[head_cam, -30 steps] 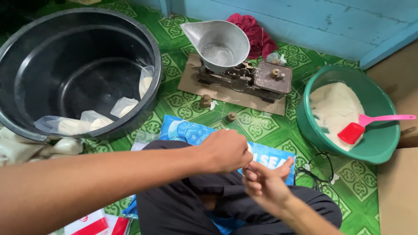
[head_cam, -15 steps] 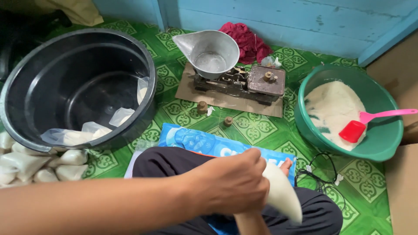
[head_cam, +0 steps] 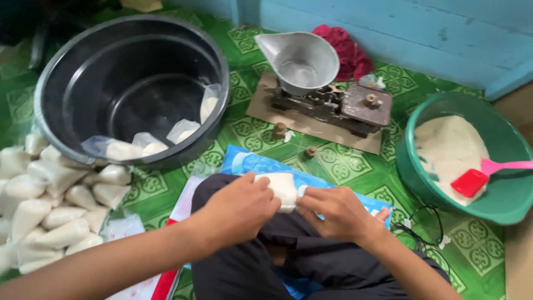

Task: The person fills small plastic bags with a white granular substance using a scoop, weighs them on a mechanical scale, and ties the bags closed by hand.

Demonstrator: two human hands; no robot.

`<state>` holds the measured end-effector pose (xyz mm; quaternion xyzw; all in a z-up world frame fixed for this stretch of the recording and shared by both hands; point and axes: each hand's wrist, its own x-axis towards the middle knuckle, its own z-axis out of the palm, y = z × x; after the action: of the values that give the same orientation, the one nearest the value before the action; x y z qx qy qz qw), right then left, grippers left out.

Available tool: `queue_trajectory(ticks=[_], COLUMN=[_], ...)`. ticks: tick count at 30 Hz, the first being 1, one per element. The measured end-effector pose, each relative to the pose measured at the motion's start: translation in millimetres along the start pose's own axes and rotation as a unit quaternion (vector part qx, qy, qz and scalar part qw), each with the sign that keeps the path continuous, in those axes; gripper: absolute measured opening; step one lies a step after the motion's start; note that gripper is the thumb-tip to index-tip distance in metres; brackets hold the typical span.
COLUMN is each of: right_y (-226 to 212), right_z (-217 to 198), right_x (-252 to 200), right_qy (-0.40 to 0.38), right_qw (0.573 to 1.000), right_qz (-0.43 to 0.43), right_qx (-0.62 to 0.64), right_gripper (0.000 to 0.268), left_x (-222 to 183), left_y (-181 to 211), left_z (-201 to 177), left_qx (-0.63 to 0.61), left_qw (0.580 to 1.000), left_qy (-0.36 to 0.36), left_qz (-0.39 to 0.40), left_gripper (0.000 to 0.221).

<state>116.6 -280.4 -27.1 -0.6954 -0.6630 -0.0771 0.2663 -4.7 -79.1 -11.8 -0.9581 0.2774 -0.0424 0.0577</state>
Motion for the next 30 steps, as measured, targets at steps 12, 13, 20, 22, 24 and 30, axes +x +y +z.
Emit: queue_trajectory(ticks=[12,13,20,22,24,30], right_y=[-13.9,-14.7,-16.7,-16.9,-12.8,-7.9], right_z=[138.6,147.9,189.4,191.9,196.7,196.7], right_x=[35.5,40.2,58.0,61.4,61.9,63.7], right_qy=[0.193,0.201,0.222,0.219,0.213,0.191], right_qw=[0.755,0.729,0.609,0.598,0.596,0.648], right_qz=[0.226,0.233,0.317,0.324,0.325,0.287], right_qx=[0.584,0.611,0.692,0.7,0.703,0.679], right_gripper=[0.036,0.035,0.03,0.031,0.031,0.027], left_x=[-57.5,-59.7,-65.2,-68.9,-73.4,-87.3], left_y=[5.6,6.2,2.6,-1.4,-4.3,-17.4], left_z=[61.2,72.1,115.7,111.6,118.8,109.5], left_qx=[-0.603,-0.611,-0.654,-0.672,-0.679,-0.669], left_qw=[0.618,0.575,0.431,0.399,0.395,0.462], left_qy=[0.408,0.452,0.532,0.529,0.525,0.489], left_qz=[-0.295,-0.303,-0.323,-0.331,-0.327,-0.317], left_gripper=[0.036,0.036,0.031,0.031,0.031,0.027])
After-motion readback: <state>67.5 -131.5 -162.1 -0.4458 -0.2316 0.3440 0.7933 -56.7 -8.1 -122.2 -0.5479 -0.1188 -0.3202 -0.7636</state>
